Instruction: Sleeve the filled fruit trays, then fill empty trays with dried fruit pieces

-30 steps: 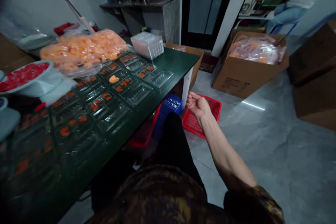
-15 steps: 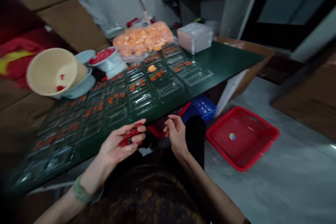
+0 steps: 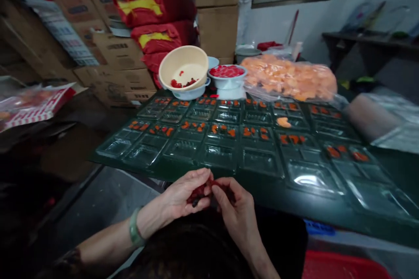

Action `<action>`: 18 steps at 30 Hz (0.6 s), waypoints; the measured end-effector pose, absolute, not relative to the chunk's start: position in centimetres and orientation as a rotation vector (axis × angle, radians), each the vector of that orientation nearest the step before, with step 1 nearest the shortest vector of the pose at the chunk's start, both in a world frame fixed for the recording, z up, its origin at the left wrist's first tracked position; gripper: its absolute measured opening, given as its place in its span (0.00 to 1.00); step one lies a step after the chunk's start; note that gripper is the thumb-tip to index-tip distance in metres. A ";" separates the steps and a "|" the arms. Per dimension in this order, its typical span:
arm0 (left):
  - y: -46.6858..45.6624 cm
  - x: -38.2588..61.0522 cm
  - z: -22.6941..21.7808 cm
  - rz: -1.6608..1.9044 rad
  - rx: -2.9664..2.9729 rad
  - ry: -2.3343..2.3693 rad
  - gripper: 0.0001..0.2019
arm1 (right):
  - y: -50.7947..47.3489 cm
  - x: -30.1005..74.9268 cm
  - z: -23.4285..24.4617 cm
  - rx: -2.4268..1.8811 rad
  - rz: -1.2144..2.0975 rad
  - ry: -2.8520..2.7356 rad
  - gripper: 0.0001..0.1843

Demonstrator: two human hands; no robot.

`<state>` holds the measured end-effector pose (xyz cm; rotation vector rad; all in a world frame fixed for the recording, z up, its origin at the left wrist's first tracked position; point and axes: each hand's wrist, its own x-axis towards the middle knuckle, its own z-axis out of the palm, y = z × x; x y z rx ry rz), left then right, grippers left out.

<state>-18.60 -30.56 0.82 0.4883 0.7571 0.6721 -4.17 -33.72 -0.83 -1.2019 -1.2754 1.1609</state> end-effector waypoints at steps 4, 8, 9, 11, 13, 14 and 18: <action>-28.5 -23.2 1.3 0.909 -0.008 0.548 0.08 | -28.9 -4.7 0.4 -1.289 1.046 -1.325 0.12; -26.4 -27.1 1.8 1.155 -0.224 0.573 0.07 | -21.8 -4.8 2.1 -1.309 1.000 -1.319 0.15; -26.0 -27.8 1.8 1.189 -0.247 0.598 0.06 | -19.8 -5.1 2.3 -1.302 1.007 -1.323 0.16; -25.2 -29.0 1.9 1.228 -0.277 0.643 0.07 | -15.7 -5.8 2.6 -1.295 1.014 -1.350 0.17; -24.7 -29.9 1.9 1.254 -0.276 0.680 0.09 | -11.6 -6.8 2.2 -1.315 0.970 -1.386 0.17; -24.4 -30.2 1.9 1.261 -0.262 0.690 0.10 | -9.6 -7.3 1.9 -1.332 0.936 -1.398 0.17; -23.5 -31.1 1.7 1.225 -0.192 0.671 0.07 | -2.3 -8.8 -0.2 -1.412 0.828 -1.405 0.12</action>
